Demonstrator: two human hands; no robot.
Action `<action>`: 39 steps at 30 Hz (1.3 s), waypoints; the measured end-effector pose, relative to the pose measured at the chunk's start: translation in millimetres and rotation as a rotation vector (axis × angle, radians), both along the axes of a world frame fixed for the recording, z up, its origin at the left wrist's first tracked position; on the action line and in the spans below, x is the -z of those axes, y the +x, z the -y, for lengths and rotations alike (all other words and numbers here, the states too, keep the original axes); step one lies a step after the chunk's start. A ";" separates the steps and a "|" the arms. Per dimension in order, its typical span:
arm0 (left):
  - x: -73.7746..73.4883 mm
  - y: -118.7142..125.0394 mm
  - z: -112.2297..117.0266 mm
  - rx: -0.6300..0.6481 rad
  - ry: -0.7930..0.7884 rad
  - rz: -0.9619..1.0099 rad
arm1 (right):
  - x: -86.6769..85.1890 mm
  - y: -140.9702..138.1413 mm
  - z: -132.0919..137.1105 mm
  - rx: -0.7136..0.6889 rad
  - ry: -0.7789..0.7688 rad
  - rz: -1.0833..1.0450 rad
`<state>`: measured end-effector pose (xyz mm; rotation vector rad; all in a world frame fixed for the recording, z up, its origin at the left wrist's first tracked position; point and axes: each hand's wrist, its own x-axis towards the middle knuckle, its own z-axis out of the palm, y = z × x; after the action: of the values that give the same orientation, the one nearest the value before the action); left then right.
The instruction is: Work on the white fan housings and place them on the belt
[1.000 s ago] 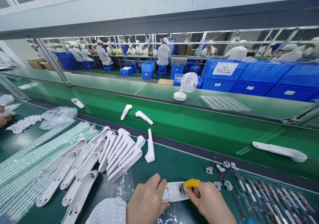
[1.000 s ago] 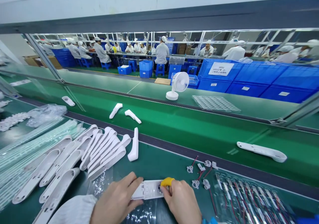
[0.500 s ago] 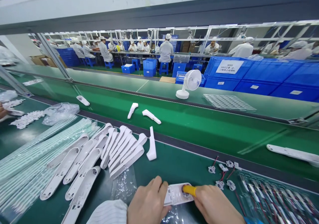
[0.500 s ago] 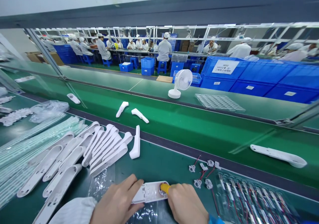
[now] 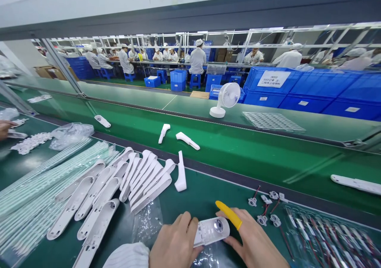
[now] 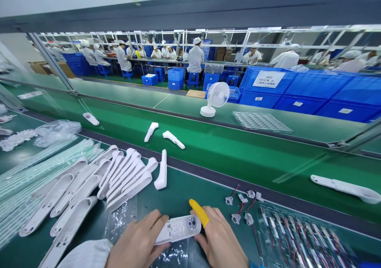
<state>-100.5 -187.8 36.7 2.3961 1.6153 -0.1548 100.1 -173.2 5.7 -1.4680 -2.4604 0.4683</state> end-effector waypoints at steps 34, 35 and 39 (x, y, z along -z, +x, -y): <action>23.6 -13.2 -0.4 -0.271 -0.194 0.364 | -0.1 -33.6 -0.8 0.204 -0.560 -0.387; 22.3 -14.6 -1.6 -0.272 -0.203 0.381 | 0.3 -32.8 -1.4 0.214 -0.606 -0.448; 16.5 -25.0 -8.5 -0.307 -0.248 0.463 | 0.6 -21.4 -6.4 0.216 -0.674 -0.606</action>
<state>-125.5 -179.2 20.2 1.8035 1.5993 0.2275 78.7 -166.8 5.1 -1.4715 -1.7072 1.5351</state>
